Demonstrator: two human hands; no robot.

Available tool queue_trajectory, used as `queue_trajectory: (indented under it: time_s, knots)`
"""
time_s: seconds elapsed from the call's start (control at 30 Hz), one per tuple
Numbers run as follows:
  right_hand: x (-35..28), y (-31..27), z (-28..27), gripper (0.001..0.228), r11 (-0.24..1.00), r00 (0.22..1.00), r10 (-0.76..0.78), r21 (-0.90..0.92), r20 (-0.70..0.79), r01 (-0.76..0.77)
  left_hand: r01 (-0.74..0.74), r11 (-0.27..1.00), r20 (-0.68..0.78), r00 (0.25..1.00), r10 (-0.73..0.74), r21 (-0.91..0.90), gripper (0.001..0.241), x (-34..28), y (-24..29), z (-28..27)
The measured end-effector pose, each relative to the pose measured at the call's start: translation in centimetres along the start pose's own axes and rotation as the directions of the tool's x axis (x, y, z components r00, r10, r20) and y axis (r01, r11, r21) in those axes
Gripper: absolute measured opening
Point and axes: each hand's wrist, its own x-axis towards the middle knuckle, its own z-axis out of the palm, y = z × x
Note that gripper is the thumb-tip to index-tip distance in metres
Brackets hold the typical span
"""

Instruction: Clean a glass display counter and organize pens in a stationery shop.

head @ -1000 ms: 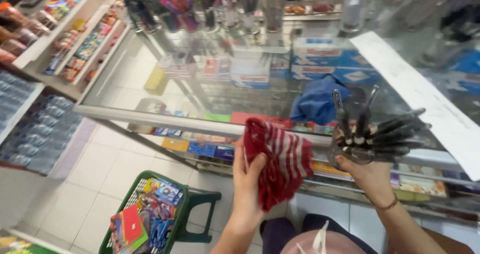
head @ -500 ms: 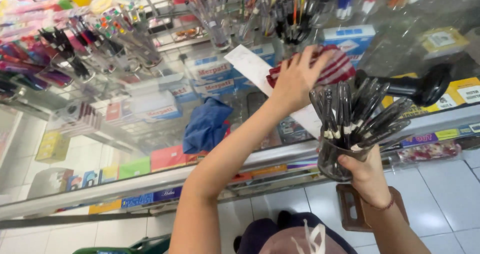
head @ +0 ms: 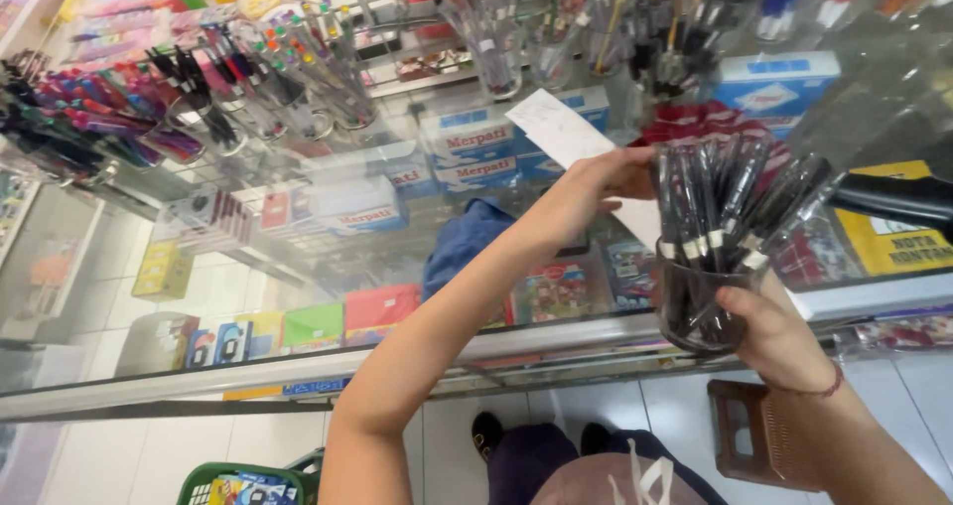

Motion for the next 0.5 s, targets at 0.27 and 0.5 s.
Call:
queue_trajectory:
  time_s: [0.27, 0.5]
  knots:
    - [9.6, 1.4, 13.3, 0.056, 0.882, 0.981, 0.084, -0.471, 0.176, 0.009, -0.393, 0.884, -0.073, 0.903, 0.423, 0.255, 0.121, -13.7, 7.7, -4.0]
    - [15.6, 2.7, 22.3, 0.052, 0.925, 0.968, 0.115, -0.379, 0.222, -0.023, -0.360, 0.777, -0.338, 0.748, 0.572, 0.517, 0.109, -16.0, 9.4, -10.2]
